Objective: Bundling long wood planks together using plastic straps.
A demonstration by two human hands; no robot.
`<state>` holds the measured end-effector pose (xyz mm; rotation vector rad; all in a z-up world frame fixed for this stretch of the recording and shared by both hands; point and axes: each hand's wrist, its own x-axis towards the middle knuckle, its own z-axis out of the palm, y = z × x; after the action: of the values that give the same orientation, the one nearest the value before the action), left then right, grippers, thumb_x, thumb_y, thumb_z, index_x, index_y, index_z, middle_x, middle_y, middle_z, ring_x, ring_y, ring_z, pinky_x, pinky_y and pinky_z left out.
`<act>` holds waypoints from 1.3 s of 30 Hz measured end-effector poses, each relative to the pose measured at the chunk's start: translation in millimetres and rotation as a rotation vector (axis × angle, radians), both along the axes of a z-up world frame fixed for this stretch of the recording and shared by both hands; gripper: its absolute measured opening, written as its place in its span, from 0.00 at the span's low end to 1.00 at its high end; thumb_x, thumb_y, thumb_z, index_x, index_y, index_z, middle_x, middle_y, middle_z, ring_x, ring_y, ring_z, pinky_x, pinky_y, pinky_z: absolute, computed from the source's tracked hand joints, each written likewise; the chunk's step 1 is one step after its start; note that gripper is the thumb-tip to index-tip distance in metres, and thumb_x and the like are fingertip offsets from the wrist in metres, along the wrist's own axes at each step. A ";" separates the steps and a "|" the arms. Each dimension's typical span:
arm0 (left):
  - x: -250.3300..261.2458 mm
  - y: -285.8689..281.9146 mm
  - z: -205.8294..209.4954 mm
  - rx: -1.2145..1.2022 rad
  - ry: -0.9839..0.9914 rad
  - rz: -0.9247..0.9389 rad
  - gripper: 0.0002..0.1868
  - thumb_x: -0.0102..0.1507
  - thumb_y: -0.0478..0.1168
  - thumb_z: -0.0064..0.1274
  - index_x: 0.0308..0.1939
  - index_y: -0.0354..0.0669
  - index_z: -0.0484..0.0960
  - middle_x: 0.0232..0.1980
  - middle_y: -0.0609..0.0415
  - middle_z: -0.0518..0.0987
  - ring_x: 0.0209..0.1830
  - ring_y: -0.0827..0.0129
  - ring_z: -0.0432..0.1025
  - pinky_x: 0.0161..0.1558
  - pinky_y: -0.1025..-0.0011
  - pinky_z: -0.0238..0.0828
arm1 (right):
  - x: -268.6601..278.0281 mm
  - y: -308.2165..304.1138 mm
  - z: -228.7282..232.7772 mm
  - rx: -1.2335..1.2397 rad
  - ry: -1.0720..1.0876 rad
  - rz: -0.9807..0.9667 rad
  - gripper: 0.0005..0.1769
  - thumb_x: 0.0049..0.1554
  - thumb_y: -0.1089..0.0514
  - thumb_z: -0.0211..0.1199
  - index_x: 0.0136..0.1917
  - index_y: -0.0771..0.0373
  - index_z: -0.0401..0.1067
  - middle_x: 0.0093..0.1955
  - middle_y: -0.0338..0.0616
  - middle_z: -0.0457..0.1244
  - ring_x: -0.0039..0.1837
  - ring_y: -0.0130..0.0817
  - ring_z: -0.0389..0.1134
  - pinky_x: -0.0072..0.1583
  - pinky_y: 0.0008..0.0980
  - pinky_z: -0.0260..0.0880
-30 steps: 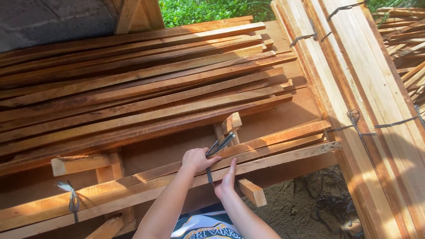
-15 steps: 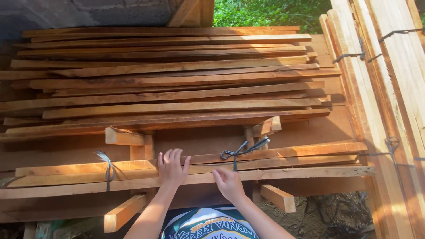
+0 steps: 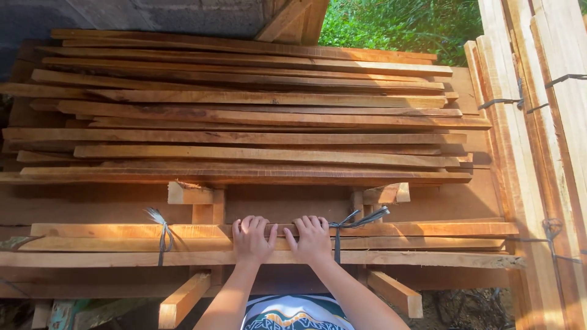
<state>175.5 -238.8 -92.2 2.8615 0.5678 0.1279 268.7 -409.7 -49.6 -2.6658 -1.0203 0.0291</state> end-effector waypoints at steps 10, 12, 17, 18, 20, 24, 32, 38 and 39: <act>31.3 16.3 61.9 -0.349 0.320 0.162 0.27 0.64 0.68 0.43 0.47 0.55 0.83 0.50 0.56 0.83 0.58 0.56 0.75 0.70 0.46 0.53 | -8.9 38.6 15.2 0.121 -0.056 0.002 0.11 0.50 0.45 0.65 0.43 0.51 0.76 0.43 0.37 0.68 0.62 0.39 0.67 0.74 0.63 0.45; 43.2 37.9 105.0 -0.538 0.570 0.199 0.34 0.64 0.72 0.37 0.58 0.56 0.81 0.61 0.54 0.82 0.64 0.52 0.74 0.73 0.41 0.48 | -15.7 67.8 12.6 0.166 -0.094 0.071 0.09 0.47 0.49 0.67 0.41 0.52 0.75 0.43 0.38 0.68 0.62 0.39 0.67 0.74 0.61 0.47; 29.3 116.4 148.9 -0.871 0.402 -0.002 0.31 0.66 0.56 0.48 0.66 0.39 0.75 0.66 0.39 0.78 0.70 0.42 0.68 0.72 0.45 0.58 | -48.0 152.3 1.6 0.394 0.332 0.321 0.12 0.44 0.56 0.68 0.39 0.66 0.77 0.38 0.59 0.69 0.48 0.65 0.69 0.52 0.64 0.66; 15.2 133.6 146.2 -0.869 0.398 -0.002 0.31 0.66 0.56 0.48 0.66 0.39 0.75 0.66 0.39 0.78 0.70 0.42 0.68 0.72 0.45 0.58 | -55.3 163.5 9.3 0.395 0.329 0.323 0.12 0.44 0.56 0.68 0.39 0.66 0.77 0.38 0.59 0.69 0.48 0.65 0.69 0.52 0.64 0.66; -10.0 168.0 138.9 -0.463 0.355 0.006 0.26 0.70 0.59 0.41 0.64 0.52 0.78 0.57 0.47 0.84 0.58 0.45 0.78 0.62 0.47 0.70 | -67.8 185.8 23.3 0.160 0.362 0.372 0.23 0.54 0.40 0.64 0.48 0.62 0.75 0.48 0.51 0.69 0.54 0.55 0.70 0.55 0.52 0.69; -93.4 212.0 25.8 0.050 0.133 -0.021 0.27 0.67 0.68 0.36 0.58 0.66 0.80 0.58 0.67 0.80 0.62 0.66 0.74 0.64 0.56 0.64 | -88.0 213.0 42.6 -0.011 0.464 0.300 0.32 0.58 0.35 0.60 0.66 0.58 0.70 0.62 0.46 0.67 0.66 0.48 0.66 0.68 0.50 0.62; -122.2 212.5 22.8 0.131 -0.339 -0.087 0.32 0.65 0.60 0.41 0.70 0.53 0.71 0.73 0.57 0.69 0.77 0.55 0.58 0.75 0.50 0.47 | -95.6 223.2 28.2 -0.038 0.056 0.327 0.35 0.60 0.29 0.47 0.68 0.54 0.66 0.57 0.40 0.64 0.59 0.41 0.66 0.62 0.44 0.62; -124.3 213.7 10.9 0.091 -0.277 -0.067 0.32 0.64 0.60 0.42 0.70 0.56 0.71 0.71 0.59 0.71 0.77 0.55 0.58 0.76 0.48 0.46 | -93.5 228.5 38.3 -0.047 0.070 0.332 0.33 0.60 0.31 0.51 0.65 0.56 0.69 0.55 0.42 0.65 0.59 0.42 0.66 0.61 0.43 0.64; -126.3 213.5 11.4 0.089 -0.276 -0.064 0.32 0.64 0.60 0.42 0.70 0.56 0.71 0.71 0.59 0.71 0.77 0.55 0.58 0.76 0.48 0.46 | -95.3 227.6 36.3 -0.050 0.072 0.335 0.33 0.60 0.31 0.51 0.65 0.56 0.69 0.55 0.42 0.65 0.59 0.42 0.66 0.61 0.43 0.64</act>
<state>49.2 -25.3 -80.8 2.8719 0.4247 0.5395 173.4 -182.0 -13.3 -2.4847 -1.4449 0.2197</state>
